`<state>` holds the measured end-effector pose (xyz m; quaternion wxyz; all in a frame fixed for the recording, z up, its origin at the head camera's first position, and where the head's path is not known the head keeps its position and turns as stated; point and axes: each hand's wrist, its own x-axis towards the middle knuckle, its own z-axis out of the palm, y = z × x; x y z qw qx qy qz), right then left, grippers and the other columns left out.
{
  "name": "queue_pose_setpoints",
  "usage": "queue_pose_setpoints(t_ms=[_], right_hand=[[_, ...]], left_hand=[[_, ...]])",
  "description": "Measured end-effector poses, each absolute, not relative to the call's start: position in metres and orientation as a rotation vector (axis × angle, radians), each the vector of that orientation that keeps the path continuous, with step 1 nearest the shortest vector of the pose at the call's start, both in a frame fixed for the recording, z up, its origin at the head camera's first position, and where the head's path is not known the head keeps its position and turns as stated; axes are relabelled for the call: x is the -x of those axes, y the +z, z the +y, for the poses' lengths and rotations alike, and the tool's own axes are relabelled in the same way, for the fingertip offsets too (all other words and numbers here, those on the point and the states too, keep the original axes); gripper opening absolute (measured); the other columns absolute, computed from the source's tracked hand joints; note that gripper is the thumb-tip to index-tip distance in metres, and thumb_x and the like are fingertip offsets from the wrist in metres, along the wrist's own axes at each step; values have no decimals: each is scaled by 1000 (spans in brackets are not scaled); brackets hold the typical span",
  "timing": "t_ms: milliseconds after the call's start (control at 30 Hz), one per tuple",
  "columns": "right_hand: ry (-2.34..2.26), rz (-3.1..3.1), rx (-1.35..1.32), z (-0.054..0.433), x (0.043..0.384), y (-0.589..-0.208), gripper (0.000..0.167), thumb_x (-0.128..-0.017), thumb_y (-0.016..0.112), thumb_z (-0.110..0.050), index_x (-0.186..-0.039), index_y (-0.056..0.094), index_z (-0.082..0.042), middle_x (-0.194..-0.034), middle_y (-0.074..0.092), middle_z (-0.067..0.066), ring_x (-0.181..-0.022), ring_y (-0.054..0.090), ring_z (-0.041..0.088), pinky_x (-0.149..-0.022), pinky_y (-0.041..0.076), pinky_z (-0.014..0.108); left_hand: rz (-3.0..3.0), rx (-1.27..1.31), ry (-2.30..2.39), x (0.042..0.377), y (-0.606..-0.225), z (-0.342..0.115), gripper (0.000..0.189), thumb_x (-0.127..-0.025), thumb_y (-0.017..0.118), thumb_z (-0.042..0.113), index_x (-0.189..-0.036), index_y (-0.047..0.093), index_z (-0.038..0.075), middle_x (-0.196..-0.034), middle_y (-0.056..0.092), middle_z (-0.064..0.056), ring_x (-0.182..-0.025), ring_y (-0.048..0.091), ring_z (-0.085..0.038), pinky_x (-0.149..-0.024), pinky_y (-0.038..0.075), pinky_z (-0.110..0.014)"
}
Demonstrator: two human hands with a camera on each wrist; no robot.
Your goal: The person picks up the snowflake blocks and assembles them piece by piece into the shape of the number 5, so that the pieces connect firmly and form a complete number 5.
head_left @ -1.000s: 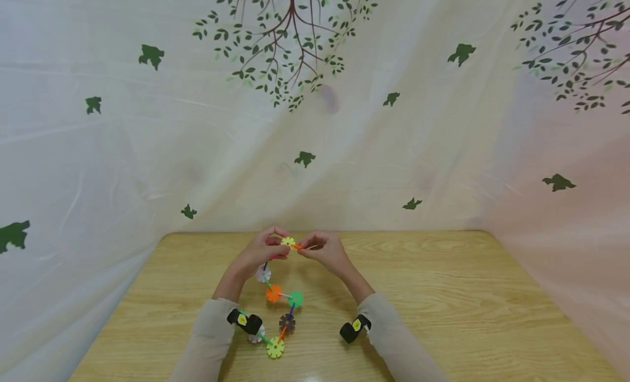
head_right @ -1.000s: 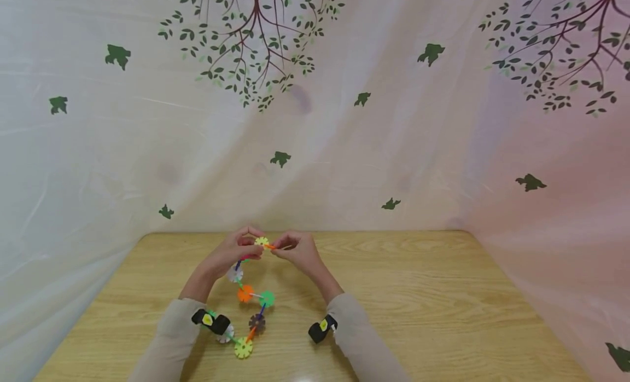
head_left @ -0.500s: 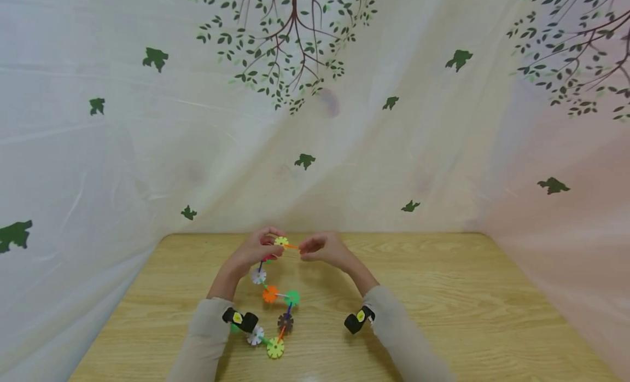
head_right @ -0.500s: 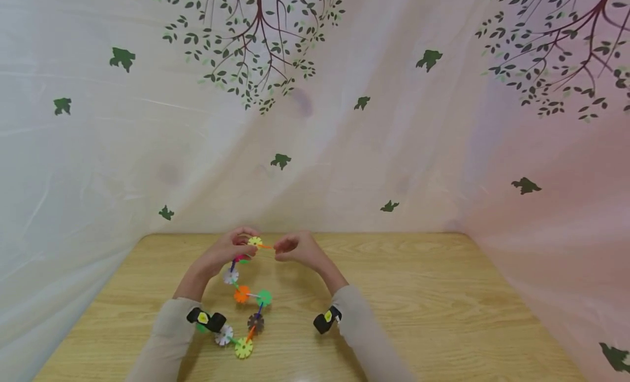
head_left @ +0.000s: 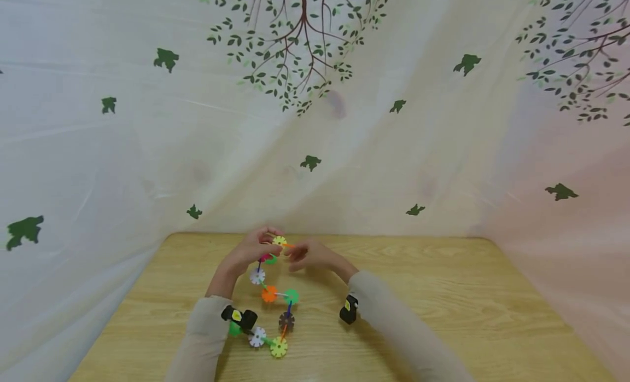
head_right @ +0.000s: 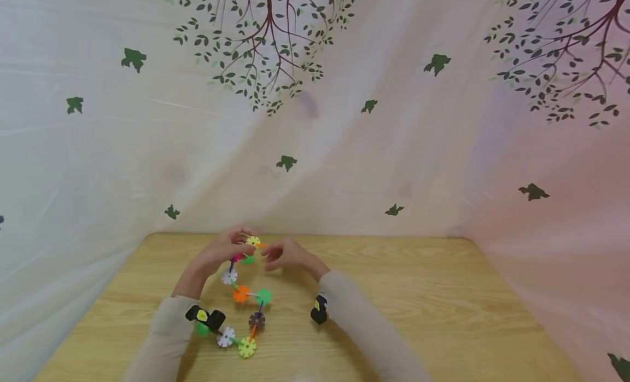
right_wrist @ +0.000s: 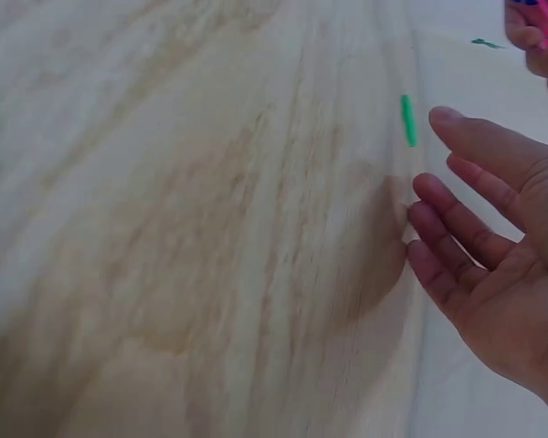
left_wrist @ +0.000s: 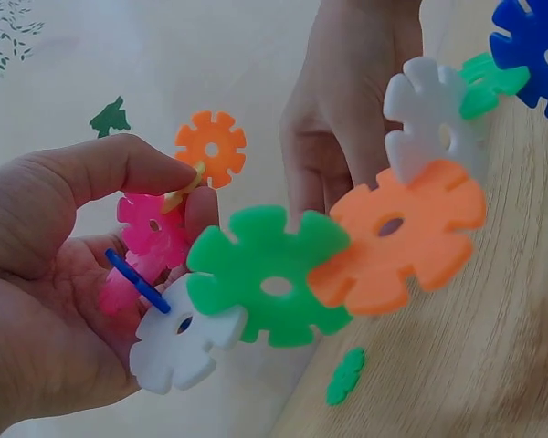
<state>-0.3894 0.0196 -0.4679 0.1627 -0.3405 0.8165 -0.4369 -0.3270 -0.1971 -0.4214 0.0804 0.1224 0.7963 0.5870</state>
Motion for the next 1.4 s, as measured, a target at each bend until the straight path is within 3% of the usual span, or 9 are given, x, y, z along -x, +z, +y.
queue_pose_setpoints(t_ms=[167,433,767,1067,1400], right_hand=[[-1167,2358,988,7,397,-476,41,-85,81,-7,-123,68,3,-118,71,20,-105,64,19,-92,52,24],[-1062,2378,1071,-6,406,-480,32,-86,80,-10,-114,68,0,-108,65,13,-95,52,13,-84,46,21],[-947,2441,1240,-17,409,-478,31,-86,82,-14,-113,73,-3,-82,48,9,-75,38,9,-66,32,17],[-1032,2449,1056,6,401,-474,24,-86,83,-14,-107,78,-5,-100,73,8,-89,56,7,-81,47,19],[-1125,2403,1109,44,392,-473,22,-79,82,6,-96,69,6,-91,72,18,-75,56,4,-71,51,17]], left_hand=[[2340,-382,1785,327,-424,-198,32,-97,66,8,-126,55,-2,-108,65,-12,-88,61,-18,-71,53,-24],[2331,-371,1800,326,-423,-197,30,-98,65,8,-125,55,0,-108,63,-10,-92,60,-20,-76,54,-26],[2355,-350,1788,327,-421,-200,32,-98,66,12,-126,56,0,-116,62,-13,-101,60,-21,-82,54,-28],[2340,-383,1802,331,-423,-195,34,-97,65,7,-128,55,-2,-111,63,-9,-99,59,-18,-81,56,-29],[2326,-391,1788,331,-426,-186,37,-99,67,15,-130,55,-2,-106,59,-9,-95,62,-20,-84,58,-31]])
